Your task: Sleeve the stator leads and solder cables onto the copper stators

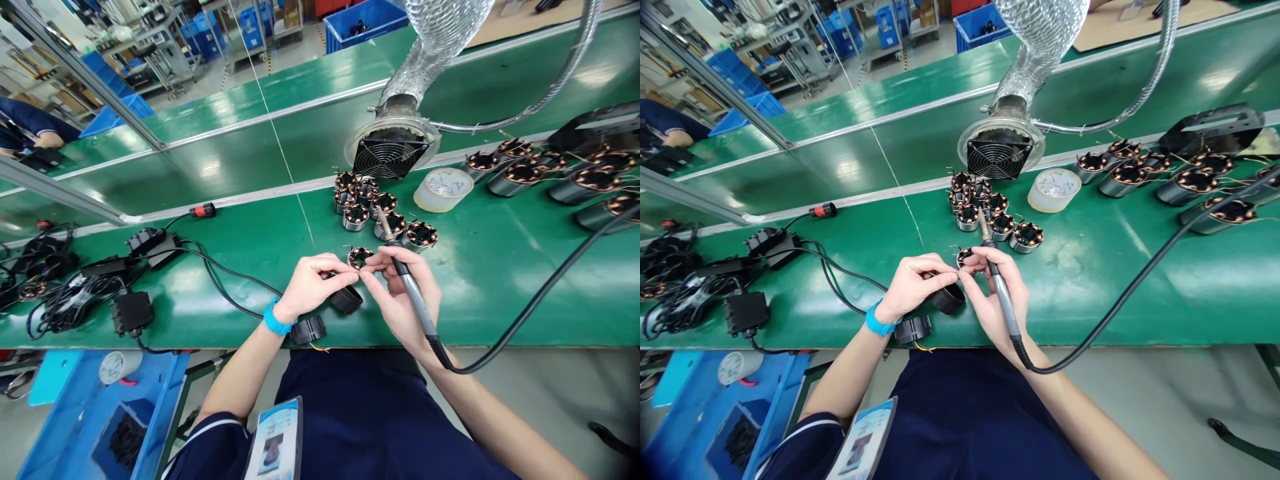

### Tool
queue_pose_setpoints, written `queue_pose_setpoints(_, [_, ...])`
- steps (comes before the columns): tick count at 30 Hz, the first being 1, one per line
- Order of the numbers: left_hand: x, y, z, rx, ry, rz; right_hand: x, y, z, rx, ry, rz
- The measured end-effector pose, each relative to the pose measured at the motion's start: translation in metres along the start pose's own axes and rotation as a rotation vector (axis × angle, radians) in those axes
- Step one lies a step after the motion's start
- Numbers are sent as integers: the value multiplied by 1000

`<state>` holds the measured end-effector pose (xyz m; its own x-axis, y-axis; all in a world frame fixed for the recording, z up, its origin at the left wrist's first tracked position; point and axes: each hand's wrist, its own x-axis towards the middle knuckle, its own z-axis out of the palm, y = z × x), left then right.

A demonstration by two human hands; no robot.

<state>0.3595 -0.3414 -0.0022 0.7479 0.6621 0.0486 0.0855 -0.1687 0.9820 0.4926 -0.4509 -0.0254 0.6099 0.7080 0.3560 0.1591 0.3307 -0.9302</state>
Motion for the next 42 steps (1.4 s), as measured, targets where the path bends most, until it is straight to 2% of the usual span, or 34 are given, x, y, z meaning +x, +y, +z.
queue_pose_setpoints(6, [1, -3, -2, 78, -127, -26, 7, -6, -11, -253, -197, -153])
queue_pose_setpoints(10, [3, -2, -2, 71, -135, -62, 13, -8, -17, -352, -287, -267])
queue_pose_setpoints(14, [5, -7, -1, -1, -100, -103, 15, -8, -17, -369, -324, -355])
queue_pose_setpoints(18, [5, -12, 2, -44, -141, -81, 15, -6, -12, -349, -339, -409])
queue_pose_setpoints(25, [9, -4, -10, 120, -131, -6, 24, 2, -15, -289, -295, -342])
queue_pose_setpoints(28, [13, -2, -18, 69, -182, -49, 28, 3, -18, -283, -298, -311])
queue_pose_setpoints(32, [16, -1, -19, -32, -253, -130, 28, 3, -19, -333, -309, -365])
queue_pose_setpoints(34, [16, -2, -16, -47, -230, -128, 28, 3, -17, -381, -307, -421])
queue_pose_setpoints(38, [16, -7, -9, -4, -83, -73, 29, 8, -13, -453, -309, -523])
queue_pose_setpoints(42, [21, -15, -7, 4, 50, -82, 34, 15, -13, -393, -187, -463])
